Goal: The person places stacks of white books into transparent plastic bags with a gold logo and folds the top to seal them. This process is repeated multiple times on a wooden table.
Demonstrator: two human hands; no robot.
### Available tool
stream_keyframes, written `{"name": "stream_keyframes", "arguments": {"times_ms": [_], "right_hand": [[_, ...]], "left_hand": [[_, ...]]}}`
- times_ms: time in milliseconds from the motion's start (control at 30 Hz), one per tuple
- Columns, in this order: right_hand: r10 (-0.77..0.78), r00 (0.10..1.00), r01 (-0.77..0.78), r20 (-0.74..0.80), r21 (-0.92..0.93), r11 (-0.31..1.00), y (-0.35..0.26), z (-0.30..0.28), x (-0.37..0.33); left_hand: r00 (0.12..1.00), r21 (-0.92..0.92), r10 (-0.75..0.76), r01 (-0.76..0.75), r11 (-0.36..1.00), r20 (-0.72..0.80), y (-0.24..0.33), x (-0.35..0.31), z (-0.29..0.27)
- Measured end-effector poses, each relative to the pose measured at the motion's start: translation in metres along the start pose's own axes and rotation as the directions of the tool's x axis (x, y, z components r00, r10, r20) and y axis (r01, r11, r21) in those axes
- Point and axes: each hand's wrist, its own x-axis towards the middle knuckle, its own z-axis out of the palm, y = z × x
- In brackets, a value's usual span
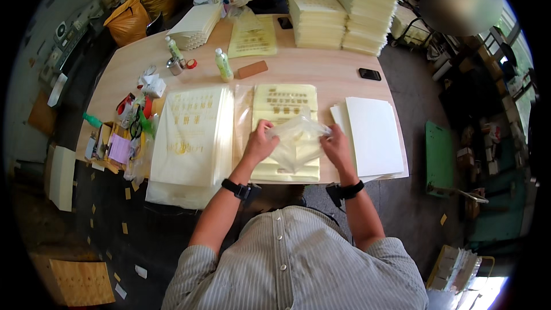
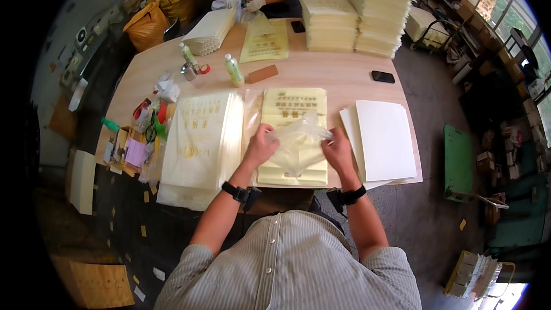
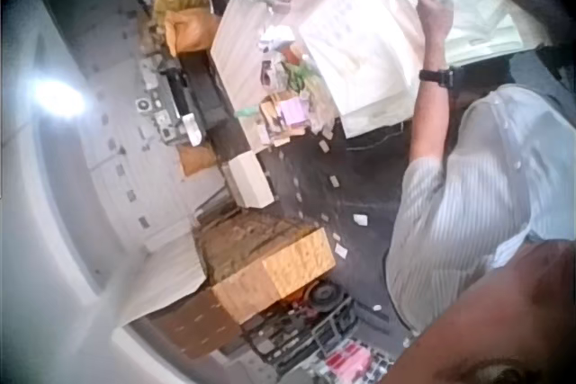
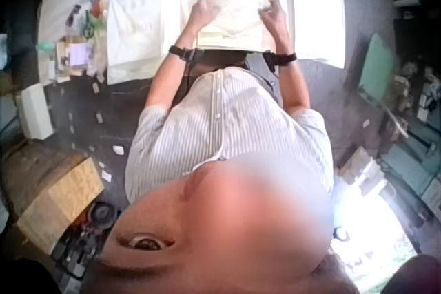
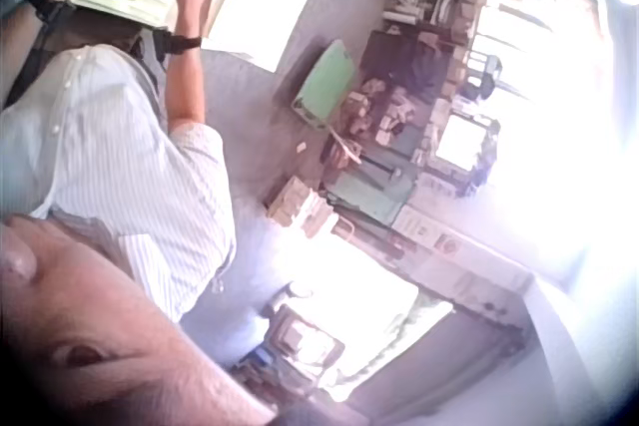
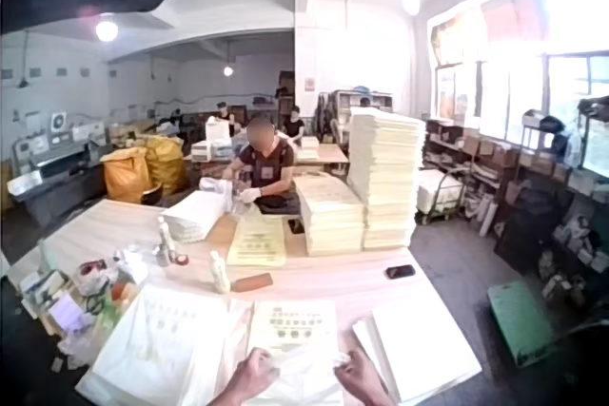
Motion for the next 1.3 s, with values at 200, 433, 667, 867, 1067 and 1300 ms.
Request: {"name": "stream_keyframes", "arguments": {"times_ms": [200,433,667,867,1067,1300], "right_hand": [[-0.126,0.991,0.13,0.037,-0.155,0.979,-0.002,-0.026,0.01],[-0.059,0.99,0.076,0.13,-0.135,0.988,-0.007,-0.013,0.026],[-0.503,0.815,0.432,-0.287,-0.277,0.858,-0.117,-0.069,0.125],[-0.23,0.876,0.422,0.424,-0.445,0.789,-0.038,0.001,0.08],[-0.157,0.914,0.23,0.373,-0.161,0.96,-0.026,-0.025,0.108],[-0.699,0.693,0.692,-0.175,-0.109,0.713,-0.06,-0.014,0.075]], "left_hand": [[0.979,0.288,0.155,-0.111,0.951,-0.136,-0.013,0.005,-0.02],[0.993,0.066,0.01,-0.017,0.998,0.114,-0.026,0.004,-0.003],[0.763,0.368,0.543,-0.42,0.829,-0.35,0.111,0.095,-0.087],[0.913,0.523,0.395,-0.385,0.76,0.1,0.035,0.045,-0.035],[0.976,0.114,0.137,-0.118,0.986,-0.17,-0.004,0.055,-0.05],[0.744,0.412,0.646,-0.541,0.733,-0.173,0.068,0.035,-0.064]]}}
